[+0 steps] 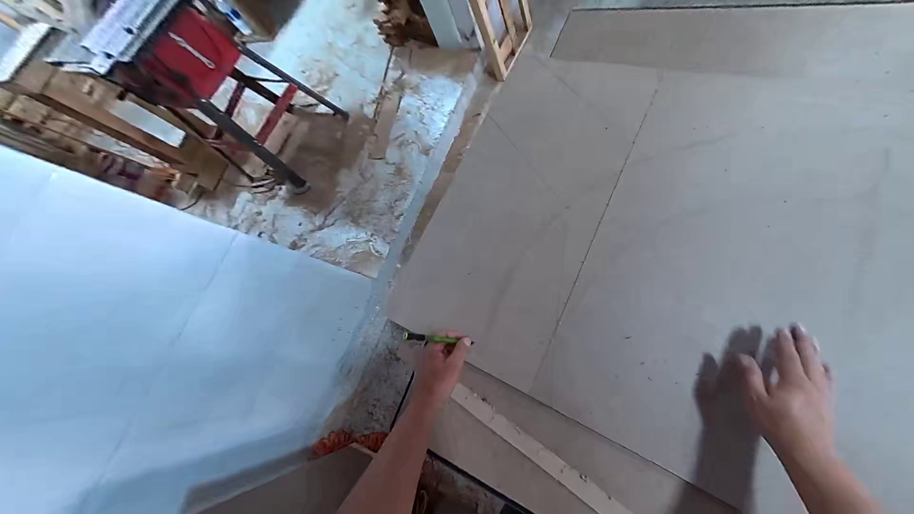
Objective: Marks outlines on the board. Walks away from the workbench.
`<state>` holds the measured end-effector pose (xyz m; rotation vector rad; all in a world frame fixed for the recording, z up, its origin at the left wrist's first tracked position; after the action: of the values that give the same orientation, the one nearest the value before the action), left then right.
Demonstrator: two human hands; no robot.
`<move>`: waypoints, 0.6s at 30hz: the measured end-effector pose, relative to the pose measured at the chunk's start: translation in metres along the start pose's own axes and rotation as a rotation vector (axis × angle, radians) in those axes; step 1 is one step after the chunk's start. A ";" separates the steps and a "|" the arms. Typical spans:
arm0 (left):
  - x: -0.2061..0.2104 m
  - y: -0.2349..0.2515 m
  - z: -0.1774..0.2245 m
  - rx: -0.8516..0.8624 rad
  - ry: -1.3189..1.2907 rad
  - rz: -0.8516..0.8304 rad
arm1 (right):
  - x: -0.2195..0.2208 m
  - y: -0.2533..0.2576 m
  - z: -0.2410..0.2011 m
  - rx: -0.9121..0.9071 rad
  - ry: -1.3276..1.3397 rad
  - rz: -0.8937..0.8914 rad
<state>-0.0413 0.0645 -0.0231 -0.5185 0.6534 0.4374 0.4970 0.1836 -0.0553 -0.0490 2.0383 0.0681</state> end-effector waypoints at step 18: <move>0.059 0.190 0.072 0.504 -0.088 -0.031 | 0.090 0.065 -0.060 0.127 -0.210 0.019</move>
<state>-0.0679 0.2687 -0.0725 -0.0312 0.6416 0.2497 0.3985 0.2441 -0.1067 0.0546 1.8288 -0.0427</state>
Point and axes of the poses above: each hand's wrist, its own y-axis towards the middle knuckle, its own x-axis out of the palm, z = x × y, the point moved 8 cm from there along y, towards the middle knuckle, and after that the axes turned 2 degrees about -x, right-handed, at the moved point
